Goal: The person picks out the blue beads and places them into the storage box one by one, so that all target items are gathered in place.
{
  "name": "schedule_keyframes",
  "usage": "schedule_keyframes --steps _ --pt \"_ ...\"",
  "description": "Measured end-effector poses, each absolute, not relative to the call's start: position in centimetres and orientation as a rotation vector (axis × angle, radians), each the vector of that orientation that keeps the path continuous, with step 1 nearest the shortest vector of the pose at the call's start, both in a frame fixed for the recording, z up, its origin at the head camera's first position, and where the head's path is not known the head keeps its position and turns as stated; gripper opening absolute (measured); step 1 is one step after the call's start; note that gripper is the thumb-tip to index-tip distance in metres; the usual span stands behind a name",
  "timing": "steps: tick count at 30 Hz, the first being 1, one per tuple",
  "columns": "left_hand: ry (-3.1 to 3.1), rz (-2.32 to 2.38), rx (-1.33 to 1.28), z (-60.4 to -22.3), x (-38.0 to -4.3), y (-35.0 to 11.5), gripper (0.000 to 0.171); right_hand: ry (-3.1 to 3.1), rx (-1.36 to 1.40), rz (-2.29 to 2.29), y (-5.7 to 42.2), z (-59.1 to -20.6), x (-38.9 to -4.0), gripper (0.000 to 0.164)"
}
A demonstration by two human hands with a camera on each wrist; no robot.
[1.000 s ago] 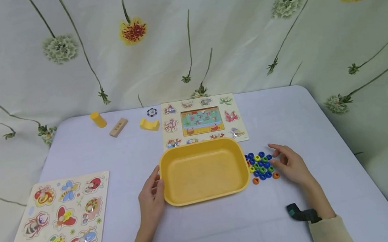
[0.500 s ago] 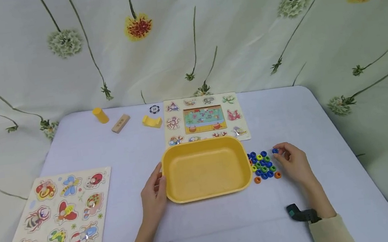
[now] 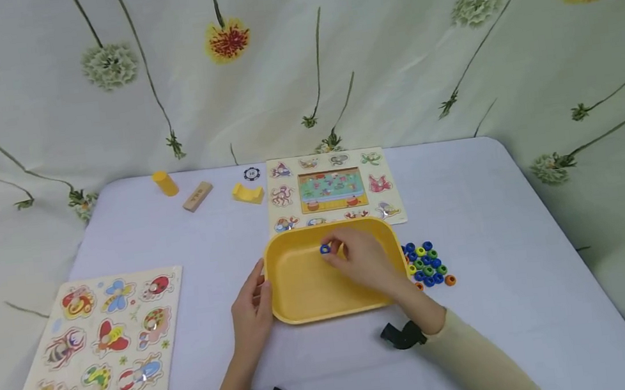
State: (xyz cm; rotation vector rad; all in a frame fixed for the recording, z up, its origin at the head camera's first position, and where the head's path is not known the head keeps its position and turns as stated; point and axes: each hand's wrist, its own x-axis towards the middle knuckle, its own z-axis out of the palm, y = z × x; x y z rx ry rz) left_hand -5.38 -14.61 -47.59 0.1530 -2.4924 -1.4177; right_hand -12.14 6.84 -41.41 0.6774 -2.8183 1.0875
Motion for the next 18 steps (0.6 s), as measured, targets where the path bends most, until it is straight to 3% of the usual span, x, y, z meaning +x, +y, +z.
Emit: schedule_keyframes --steps 6,13,18 --pt "-2.493 -1.429 0.14 -47.8 -5.6 -14.3 0.04 -3.045 0.785 0.927 2.0 -43.2 -13.0 0.011" --pt "-2.482 -1.396 0.113 -47.8 -5.4 -14.5 0.041 -3.155 0.809 0.84 0.3 -44.8 -13.8 0.01" --pt "-2.494 -1.388 0.127 -47.7 -5.4 -14.6 0.041 -3.176 0.765 0.95 0.5 -44.8 -13.7 0.023"
